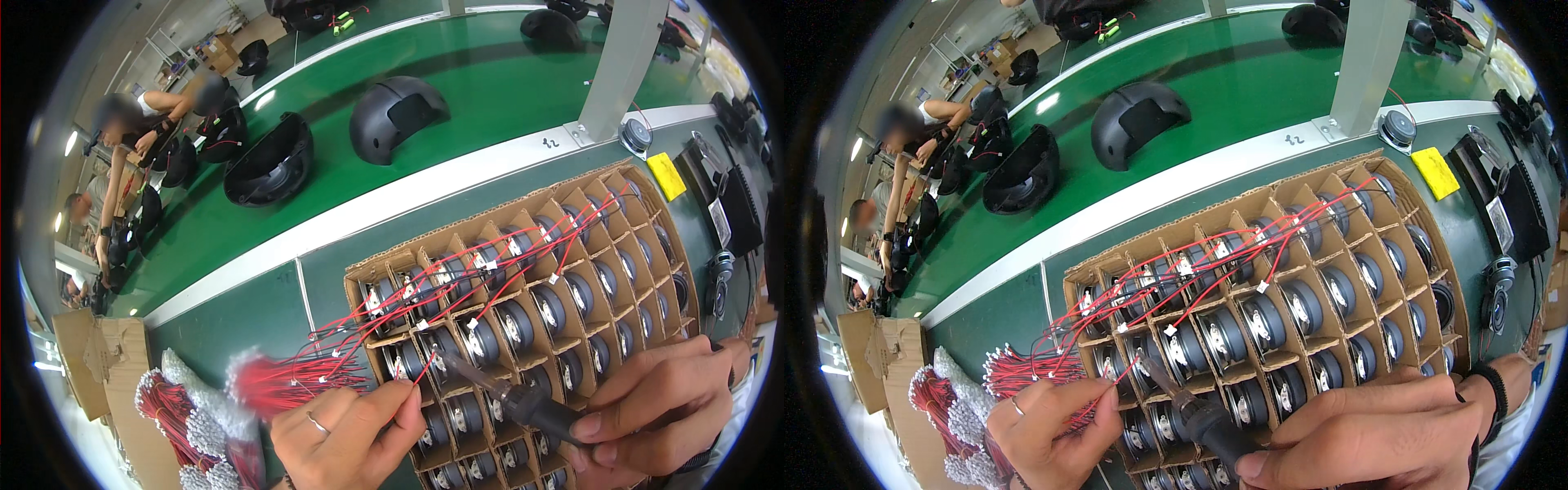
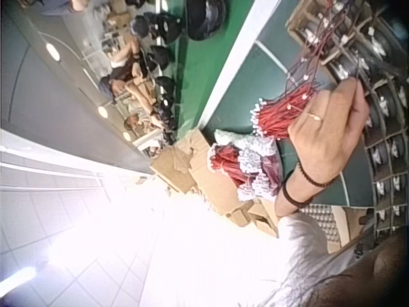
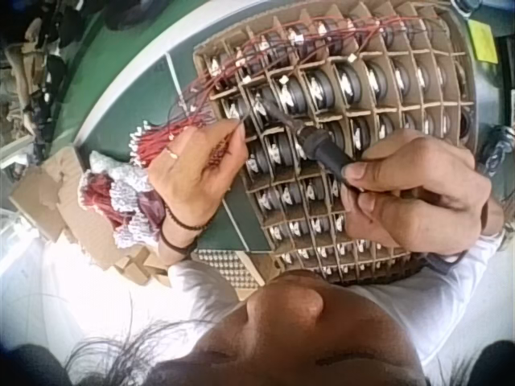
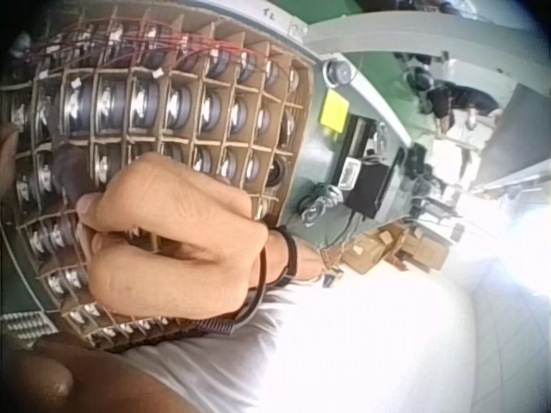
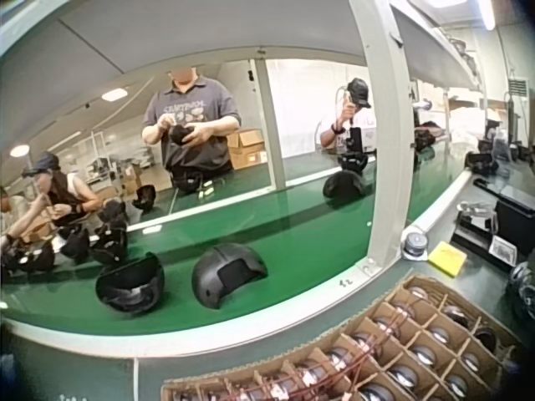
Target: Soldering red and black wires onto small speakers arranged in a cardboard tray on an assembly line.
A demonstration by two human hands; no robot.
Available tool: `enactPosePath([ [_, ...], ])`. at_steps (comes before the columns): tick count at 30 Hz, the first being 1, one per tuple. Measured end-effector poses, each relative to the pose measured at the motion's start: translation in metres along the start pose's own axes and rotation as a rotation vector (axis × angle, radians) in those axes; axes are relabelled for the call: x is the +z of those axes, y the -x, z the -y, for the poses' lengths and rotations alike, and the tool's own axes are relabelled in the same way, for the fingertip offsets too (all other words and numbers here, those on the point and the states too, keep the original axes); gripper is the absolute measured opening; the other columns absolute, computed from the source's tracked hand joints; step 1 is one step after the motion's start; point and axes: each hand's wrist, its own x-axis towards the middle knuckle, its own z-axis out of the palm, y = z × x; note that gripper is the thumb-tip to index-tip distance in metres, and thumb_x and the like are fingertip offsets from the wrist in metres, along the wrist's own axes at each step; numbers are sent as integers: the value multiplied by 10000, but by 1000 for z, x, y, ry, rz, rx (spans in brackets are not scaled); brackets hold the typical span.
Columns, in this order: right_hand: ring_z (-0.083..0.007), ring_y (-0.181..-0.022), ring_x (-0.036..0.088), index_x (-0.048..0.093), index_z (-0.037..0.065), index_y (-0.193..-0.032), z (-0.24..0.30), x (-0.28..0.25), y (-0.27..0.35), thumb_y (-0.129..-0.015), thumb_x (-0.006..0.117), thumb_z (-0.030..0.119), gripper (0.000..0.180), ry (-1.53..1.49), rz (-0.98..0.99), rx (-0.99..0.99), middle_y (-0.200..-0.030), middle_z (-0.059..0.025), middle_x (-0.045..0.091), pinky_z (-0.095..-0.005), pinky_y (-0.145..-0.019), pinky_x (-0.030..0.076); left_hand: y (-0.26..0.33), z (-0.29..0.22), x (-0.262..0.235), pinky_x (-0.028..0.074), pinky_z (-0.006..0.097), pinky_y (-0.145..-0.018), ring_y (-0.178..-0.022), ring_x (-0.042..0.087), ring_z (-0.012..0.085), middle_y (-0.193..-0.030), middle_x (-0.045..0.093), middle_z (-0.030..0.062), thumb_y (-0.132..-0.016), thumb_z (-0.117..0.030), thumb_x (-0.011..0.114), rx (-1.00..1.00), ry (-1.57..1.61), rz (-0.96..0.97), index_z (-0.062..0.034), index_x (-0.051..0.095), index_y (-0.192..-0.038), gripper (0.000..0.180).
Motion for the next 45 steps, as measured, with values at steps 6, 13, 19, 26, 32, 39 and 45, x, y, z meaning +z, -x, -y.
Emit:
enactPosePath([
  [6,-217,-651,703,586,6,-709,-2,1,1,-659,824,-95,264,12,-19,-38,-847,-188,667,-268,-522,612,0,0,0,490,296,-534,-569,629,189,-730,685,74,-792,7,850,1,-15,-8,-47,766,-937,175],
  [13,-210,-638,692,586,10,-712,-1,0,0,-653,809,-101,256,7,-18,-30,-838,-186,661,-258,-498,592,-1,0,1,489,295,-532,-566,626,187,-720,675,71,-793,5,850,7,-17,-14,-47,763,-926,167],
  [19,-224,-647,728,656,-18,-920,2,0,6,-777,791,9,198,-79,-26,206,-799,-182,705,-301,-594,611,0,-1,0,489,296,-532,-566,628,189,-718,673,72,-792,8,849,2,-25,-16,-48,759,-917,164],
  [26,-197,-624,689,563,21,-694,-3,5,1,-619,830,-117,310,12,-68,-53,-817,-172,652,-245,-494,592,0,-3,2,488,298,-530,-561,626,192,-716,669,76,-788,10,848,4,-21,-23,-47,756,-912,164],
  [32,-188,-596,676,561,30,-690,-3,5,-1,-618,832,-115,316,22,-70,-49,-801,-154,639,-239,-463,578,-1,-3,4,485,304,-525,-554,618,196,-705,656,80,-785,13,844,13,-46,-27,-45,752,-903,160],
  [39,-133,-624,715,710,102,-710,16,7,8,-664,921,-23,249,107,-124,204,-843,-59,722,-189,-524,589,1,-4,5,481,303,-521,-553,619,196,-696,651,73,-779,17,845,15,-61,-41,-47,748,-888,159],
  [45,-182,-581,671,561,29,-689,-5,6,3,-626,835,-120,318,41,-130,-65,-801,-148,637,-239,-450,570,0,-4,9,470,298,-507,-537,610,188,-678,639,64,-771,23,841,32,-66,-38,-51,745,-878,162],
])
